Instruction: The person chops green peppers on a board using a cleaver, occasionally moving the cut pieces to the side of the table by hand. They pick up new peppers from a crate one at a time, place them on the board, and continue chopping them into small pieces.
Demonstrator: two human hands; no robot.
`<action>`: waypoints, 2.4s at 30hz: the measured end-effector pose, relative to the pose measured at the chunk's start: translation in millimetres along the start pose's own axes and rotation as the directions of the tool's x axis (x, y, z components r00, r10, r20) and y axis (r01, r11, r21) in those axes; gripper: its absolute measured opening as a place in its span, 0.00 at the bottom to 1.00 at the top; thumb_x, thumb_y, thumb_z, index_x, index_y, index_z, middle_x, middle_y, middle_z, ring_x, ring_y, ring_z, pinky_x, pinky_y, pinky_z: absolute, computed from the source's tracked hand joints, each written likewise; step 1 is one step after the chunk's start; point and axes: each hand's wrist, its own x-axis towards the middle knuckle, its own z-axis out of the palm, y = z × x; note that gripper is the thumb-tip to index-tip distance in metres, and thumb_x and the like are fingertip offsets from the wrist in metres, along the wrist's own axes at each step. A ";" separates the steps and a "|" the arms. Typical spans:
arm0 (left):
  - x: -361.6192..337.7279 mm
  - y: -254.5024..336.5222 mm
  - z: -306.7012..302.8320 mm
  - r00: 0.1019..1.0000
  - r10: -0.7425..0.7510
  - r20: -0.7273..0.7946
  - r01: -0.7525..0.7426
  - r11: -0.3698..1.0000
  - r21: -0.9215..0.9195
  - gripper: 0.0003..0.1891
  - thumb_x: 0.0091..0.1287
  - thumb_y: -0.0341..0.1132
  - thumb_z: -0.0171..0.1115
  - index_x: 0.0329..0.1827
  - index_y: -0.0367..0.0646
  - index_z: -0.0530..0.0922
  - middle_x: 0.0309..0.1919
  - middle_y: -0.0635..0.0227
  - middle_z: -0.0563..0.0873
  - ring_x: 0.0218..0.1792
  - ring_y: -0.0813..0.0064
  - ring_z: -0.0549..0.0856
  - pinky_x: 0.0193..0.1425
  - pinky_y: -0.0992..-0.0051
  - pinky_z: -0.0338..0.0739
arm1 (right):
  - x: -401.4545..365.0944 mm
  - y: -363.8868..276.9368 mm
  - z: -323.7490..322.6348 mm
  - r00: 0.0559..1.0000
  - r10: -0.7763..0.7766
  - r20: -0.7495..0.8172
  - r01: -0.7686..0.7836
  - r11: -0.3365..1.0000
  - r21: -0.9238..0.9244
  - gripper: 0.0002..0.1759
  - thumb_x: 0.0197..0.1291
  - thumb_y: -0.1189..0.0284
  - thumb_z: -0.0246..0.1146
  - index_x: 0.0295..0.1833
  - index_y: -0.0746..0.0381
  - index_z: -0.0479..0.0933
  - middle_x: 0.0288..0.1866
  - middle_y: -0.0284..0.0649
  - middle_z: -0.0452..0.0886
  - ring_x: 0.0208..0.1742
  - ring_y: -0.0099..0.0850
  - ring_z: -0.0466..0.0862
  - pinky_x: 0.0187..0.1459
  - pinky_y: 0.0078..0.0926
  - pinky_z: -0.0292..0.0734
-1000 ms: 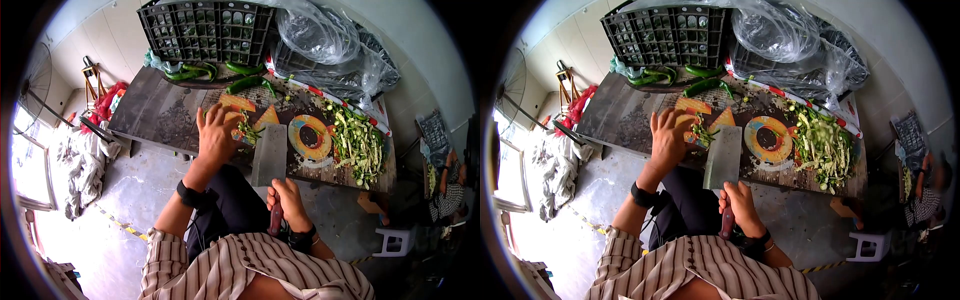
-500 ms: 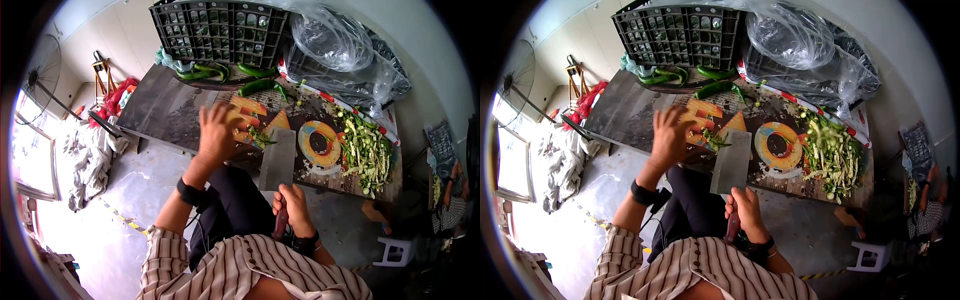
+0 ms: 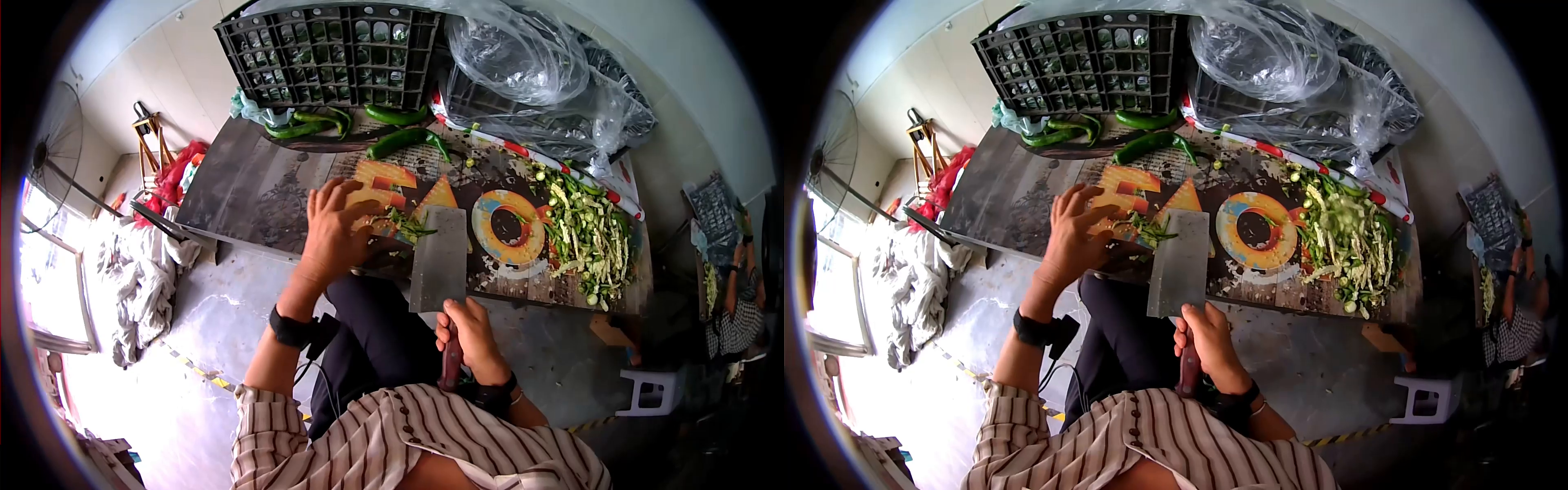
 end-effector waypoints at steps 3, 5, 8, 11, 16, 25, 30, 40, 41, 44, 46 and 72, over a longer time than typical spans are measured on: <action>-1.2 -2.2 -17.8 0.996 -0.042 0.079 0.039 0.998 0.046 0.25 0.47 0.38 0.72 0.53 0.53 0.85 0.62 0.64 0.76 0.72 0.54 0.65 0.75 0.48 0.53 | 1.2 2.6 -1.9 1.000 -0.007 0.025 0.006 1.000 0.026 0.09 0.71 0.68 0.57 0.41 0.60 0.67 0.29 0.34 0.72 0.23 0.24 0.74 0.22 0.27 0.74; -3.8 1.0 -21.5 0.975 -0.077 0.208 0.065 0.996 0.064 0.33 0.44 0.41 0.76 0.59 0.53 0.83 0.65 0.63 0.73 0.73 0.54 0.62 0.76 0.50 0.50 | 1.7 3.1 -1.9 1.000 -0.010 0.028 0.009 0.999 0.034 0.09 0.71 0.68 0.57 0.41 0.60 0.67 0.29 0.34 0.72 0.23 0.24 0.74 0.22 0.27 0.74; -9.9 13.1 -7.3 0.972 -0.065 0.225 0.052 0.997 0.061 0.32 0.45 0.48 0.77 0.57 0.50 0.82 0.65 0.62 0.73 0.75 0.53 0.60 0.75 0.39 0.47 | 1.1 3.7 -1.7 1.000 -0.008 0.025 0.007 0.999 0.032 0.09 0.71 0.67 0.57 0.41 0.60 0.67 0.30 0.34 0.72 0.23 0.24 0.75 0.22 0.27 0.74; -9.8 29.5 8.6 0.987 -0.076 0.143 0.067 0.995 0.069 0.30 0.46 0.45 0.76 0.55 0.50 0.83 0.64 0.63 0.74 0.74 0.54 0.61 0.75 0.40 0.47 | 1.9 4.2 -1.6 1.000 -0.007 0.024 0.007 1.000 0.022 0.09 0.72 0.67 0.57 0.41 0.60 0.67 0.30 0.34 0.72 0.23 0.23 0.75 0.22 0.27 0.75; -1.8 36.9 20.4 0.994 -0.103 0.043 0.101 0.993 0.057 0.25 0.52 0.44 0.73 0.54 0.49 0.83 0.65 0.65 0.74 0.74 0.53 0.62 0.76 0.43 0.47 | 3.3 6.0 -3.0 1.000 -0.016 0.026 0.016 1.000 -0.005 0.09 0.72 0.66 0.57 0.41 0.59 0.67 0.30 0.34 0.72 0.23 0.23 0.75 0.22 0.26 0.75; -0.8 24.6 20.6 0.988 -0.059 0.145 0.047 0.995 0.086 0.23 0.59 0.40 0.67 0.60 0.51 0.81 0.68 0.64 0.71 0.75 0.51 0.59 0.75 0.41 0.45 | 4.8 11.0 -4.7 0.999 -0.009 0.037 0.010 1.000 -0.015 0.10 0.72 0.66 0.56 0.40 0.59 0.67 0.29 0.34 0.72 0.21 0.23 0.75 0.20 0.26 0.75; -4.4 30.4 17.4 0.976 -0.082 0.203 0.080 0.997 0.019 0.23 0.59 0.37 0.66 0.60 0.56 0.82 0.68 0.66 0.71 0.75 0.52 0.59 0.75 0.39 0.45 | 7.0 12.0 -1.2 0.998 -0.001 0.058 0.004 0.999 -0.048 0.09 0.72 0.67 0.56 0.40 0.60 0.67 0.29 0.34 0.72 0.21 0.23 0.75 0.20 0.26 0.75; -12.3 42.5 35.1 0.996 -0.084 0.033 0.087 0.992 -0.091 0.17 0.59 0.32 0.65 0.52 0.58 0.86 0.63 0.66 0.76 0.73 0.54 0.64 0.76 0.39 0.45 | 8.3 11.3 5.4 0.998 -0.022 0.064 0.024 0.999 -0.033 0.10 0.73 0.67 0.54 0.39 0.62 0.68 0.28 0.35 0.72 0.21 0.24 0.76 0.18 0.26 0.74; -12.7 46.4 35.8 0.996 -0.080 0.034 0.083 0.993 -0.088 0.17 0.60 0.31 0.64 0.52 0.57 0.86 0.63 0.66 0.77 0.73 0.53 0.65 0.76 0.40 0.47 | 8.3 11.3 5.6 0.998 -0.020 0.064 0.023 0.999 -0.035 0.10 0.73 0.67 0.54 0.39 0.62 0.68 0.28 0.35 0.72 0.21 0.24 0.76 0.18 0.26 0.74; -11.6 52.8 33.3 0.997 -0.071 0.001 0.071 0.991 -0.111 0.17 0.61 0.29 0.63 0.52 0.56 0.86 0.63 0.65 0.77 0.72 0.53 0.66 0.76 0.40 0.48 | 8.5 12.5 5.3 0.999 0.014 0.050 -0.015 1.000 0.015 0.10 0.72 0.67 0.55 0.39 0.61 0.68 0.28 0.35 0.72 0.21 0.24 0.76 0.19 0.26 0.74; -10.9 45.6 30.2 0.997 -0.071 -0.012 0.069 0.989 -0.134 0.17 0.61 0.28 0.62 0.52 0.56 0.86 0.63 0.66 0.77 0.72 0.52 0.66 0.75 0.40 0.49 | 9.2 13.2 3.6 0.998 0.012 0.056 -0.015 0.999 0.049 0.10 0.72 0.67 0.57 0.40 0.60 0.68 0.28 0.34 0.72 0.21 0.24 0.75 0.19 0.26 0.73; -3.0 -28.5 15.6 0.894 -0.187 -0.407 0.238 0.968 0.078 0.27 0.65 0.33 0.62 0.69 0.43 0.73 0.72 0.57 0.69 0.76 0.49 0.59 0.78 0.53 0.52 | -66.3 -94.3 -85.4 0.940 -0.209 -0.269 0.225 0.974 0.027 0.10 0.70 0.67 0.57 0.36 0.57 0.67 0.28 0.30 0.70 0.22 0.21 0.69 0.23 0.23 0.68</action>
